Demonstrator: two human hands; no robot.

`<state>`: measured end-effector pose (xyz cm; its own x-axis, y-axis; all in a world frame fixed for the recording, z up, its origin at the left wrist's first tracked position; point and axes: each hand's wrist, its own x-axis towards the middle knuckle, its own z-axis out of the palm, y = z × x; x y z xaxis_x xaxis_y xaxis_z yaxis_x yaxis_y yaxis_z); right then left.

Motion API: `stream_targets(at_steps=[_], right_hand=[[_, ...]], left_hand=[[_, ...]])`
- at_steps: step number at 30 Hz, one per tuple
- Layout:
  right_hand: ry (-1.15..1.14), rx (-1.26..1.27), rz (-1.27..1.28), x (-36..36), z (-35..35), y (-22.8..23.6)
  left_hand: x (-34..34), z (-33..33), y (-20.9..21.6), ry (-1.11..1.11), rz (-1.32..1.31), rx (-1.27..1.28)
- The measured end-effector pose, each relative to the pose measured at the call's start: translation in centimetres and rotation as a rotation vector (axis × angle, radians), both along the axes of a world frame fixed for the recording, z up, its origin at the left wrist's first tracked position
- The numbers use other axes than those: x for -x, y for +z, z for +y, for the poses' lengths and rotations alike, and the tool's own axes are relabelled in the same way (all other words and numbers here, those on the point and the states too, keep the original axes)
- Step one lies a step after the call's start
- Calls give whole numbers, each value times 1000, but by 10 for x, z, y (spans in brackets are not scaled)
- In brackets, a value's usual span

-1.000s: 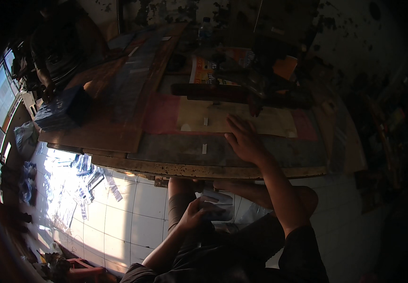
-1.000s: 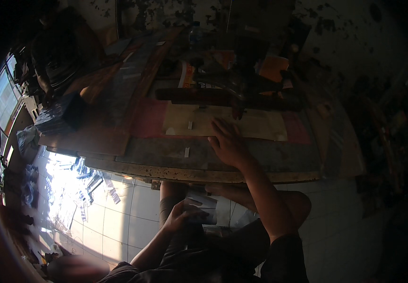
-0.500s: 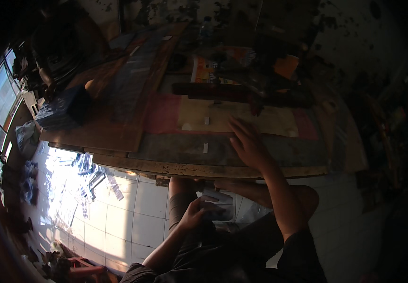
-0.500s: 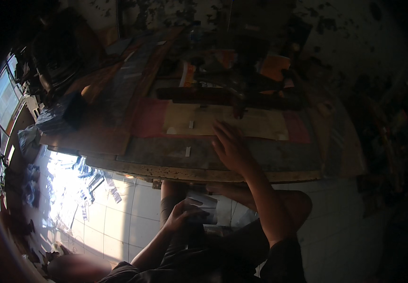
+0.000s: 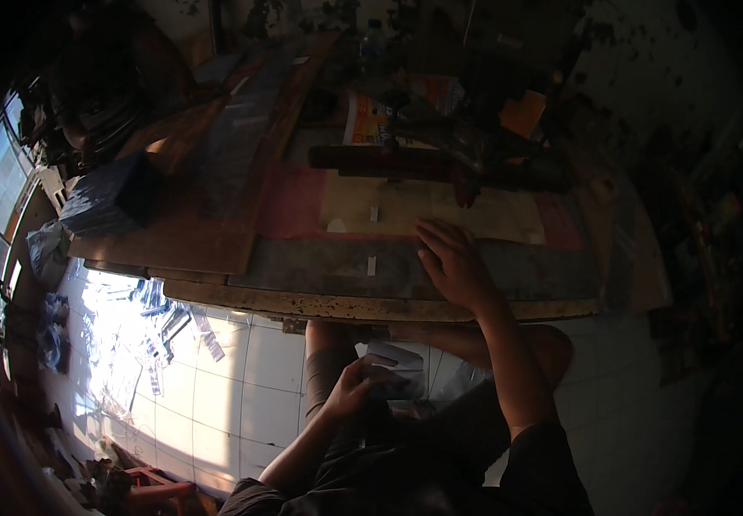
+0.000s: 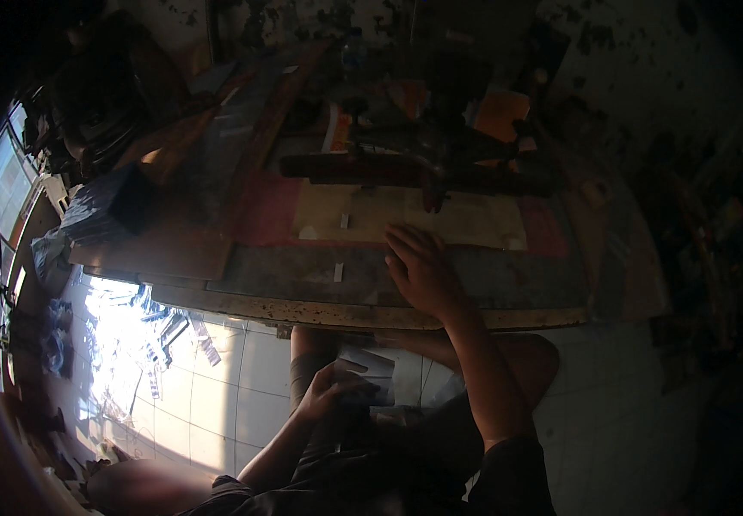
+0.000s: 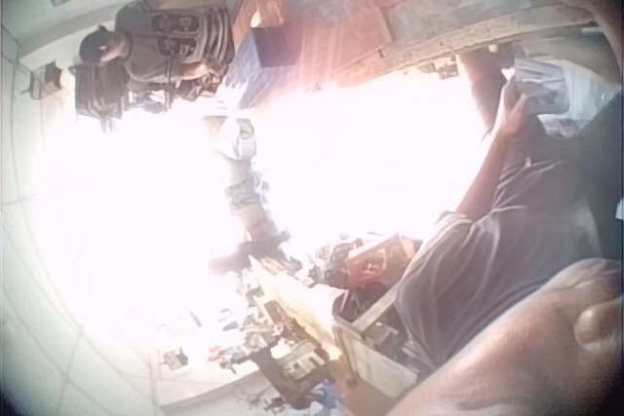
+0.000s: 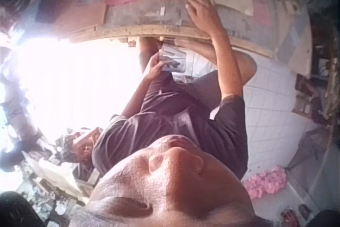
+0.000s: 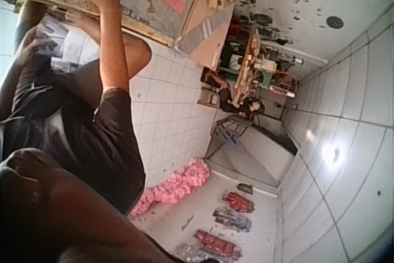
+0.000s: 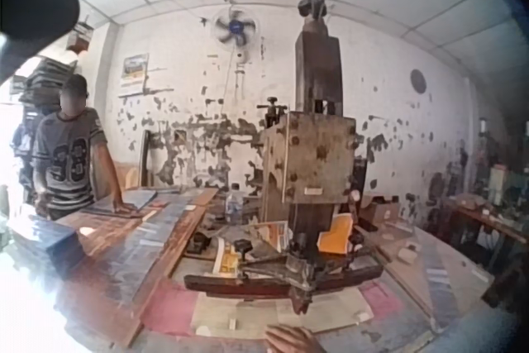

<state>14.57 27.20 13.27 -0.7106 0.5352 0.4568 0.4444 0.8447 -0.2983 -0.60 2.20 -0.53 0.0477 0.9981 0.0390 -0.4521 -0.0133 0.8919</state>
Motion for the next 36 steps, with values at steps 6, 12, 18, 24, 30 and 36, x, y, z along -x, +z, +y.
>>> stream_targets(at_steps=[6,12,18,24,30,36], right_hand=[[-16,5,-10,1,-1,2],[-1,-2,-23,3,-1,4],[-2,-7,-11,2,-3,7],[-10,-23,-11,2,-5,7],[-13,-25,-4,0,-3,7],[-30,-13,-31,-14,-39,10]], left_hand=[[2,2,1,-5,45,35],[7,2,-19,-45,1,-19],[6,1,-20,-51,-87,62],[10,0,-19,-52,-50,80],[12,-1,-22,-11,28,89],[16,-3,-14,4,81,127]])
